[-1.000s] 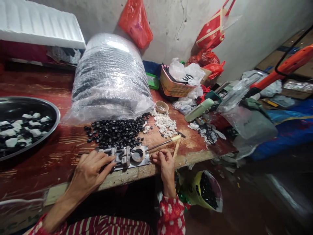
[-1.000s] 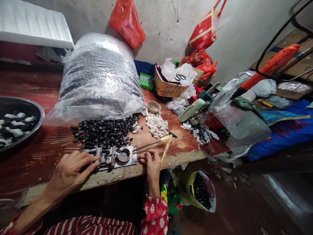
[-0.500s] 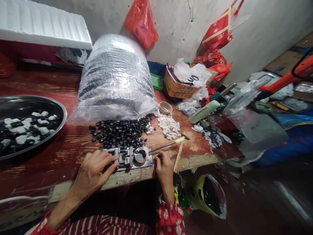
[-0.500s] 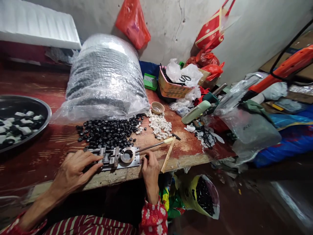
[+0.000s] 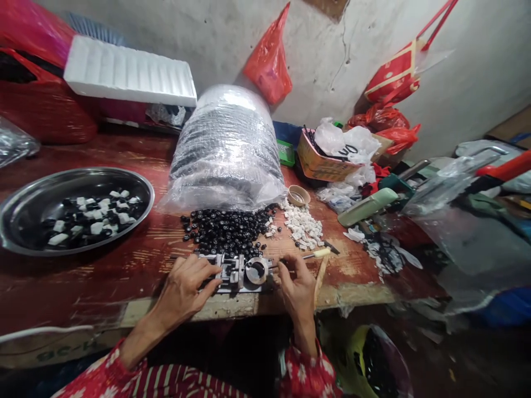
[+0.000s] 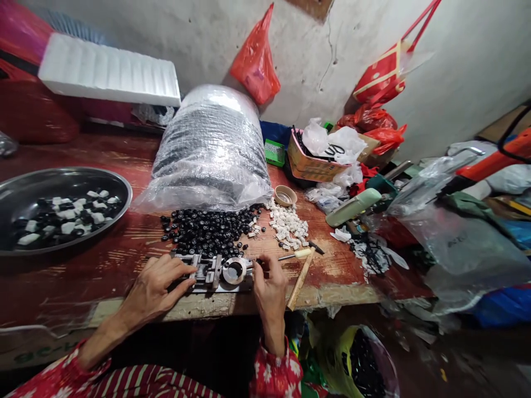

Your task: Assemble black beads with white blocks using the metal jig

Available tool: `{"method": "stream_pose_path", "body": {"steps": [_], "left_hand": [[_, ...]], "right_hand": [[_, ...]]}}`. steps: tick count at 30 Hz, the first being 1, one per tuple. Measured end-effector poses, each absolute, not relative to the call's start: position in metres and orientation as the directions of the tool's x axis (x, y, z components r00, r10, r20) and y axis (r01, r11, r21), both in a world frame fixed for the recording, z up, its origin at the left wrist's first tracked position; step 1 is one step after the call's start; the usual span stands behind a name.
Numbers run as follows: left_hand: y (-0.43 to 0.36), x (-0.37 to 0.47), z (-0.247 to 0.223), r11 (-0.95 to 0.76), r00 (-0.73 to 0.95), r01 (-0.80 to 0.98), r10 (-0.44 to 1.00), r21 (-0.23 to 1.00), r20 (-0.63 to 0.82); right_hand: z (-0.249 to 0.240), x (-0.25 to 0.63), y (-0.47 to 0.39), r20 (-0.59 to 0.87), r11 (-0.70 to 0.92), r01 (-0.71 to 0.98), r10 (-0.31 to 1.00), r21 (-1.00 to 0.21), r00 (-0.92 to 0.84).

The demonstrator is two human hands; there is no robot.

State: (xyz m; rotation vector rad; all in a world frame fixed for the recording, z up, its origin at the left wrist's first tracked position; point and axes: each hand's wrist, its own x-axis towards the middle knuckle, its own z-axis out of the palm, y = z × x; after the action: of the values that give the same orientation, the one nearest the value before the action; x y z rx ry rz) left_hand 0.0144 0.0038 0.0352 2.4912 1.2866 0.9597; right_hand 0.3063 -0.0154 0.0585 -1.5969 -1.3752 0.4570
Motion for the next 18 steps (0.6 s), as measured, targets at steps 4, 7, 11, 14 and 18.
{"method": "stream_pose_path", "body": {"steps": [4,7,11,14,18], "left_hand": [[0.004,0.014,0.036,-0.613,0.423,0.659,0.781,0.435,0.459],[0.004,0.013,0.036,-0.608,0.421,0.658,0.786,0.445,0.452],[0.004,0.014,0.036,-0.603,0.424,0.662,0.791,0.446,0.441],[0.005,0.014,0.037,-0.598,0.42,0.666,0.795,0.446,0.437],[0.006,0.013,0.038,-0.586,0.427,0.665,0.807,0.463,0.408]], "right_hand": [[0.062,0.288,0.037,0.329,0.17,0.599,0.929,-0.783,0.167],[0.049,0.284,0.067,0.279,0.173,0.602,0.956,-0.779,0.086],[0.037,0.286,0.071,0.267,0.172,0.594,0.961,-0.786,0.075],[0.04,0.287,0.054,0.287,0.195,0.58,0.955,-0.791,0.071],[0.051,0.28,0.028,0.317,0.237,0.555,0.947,-0.798,0.051]]}}
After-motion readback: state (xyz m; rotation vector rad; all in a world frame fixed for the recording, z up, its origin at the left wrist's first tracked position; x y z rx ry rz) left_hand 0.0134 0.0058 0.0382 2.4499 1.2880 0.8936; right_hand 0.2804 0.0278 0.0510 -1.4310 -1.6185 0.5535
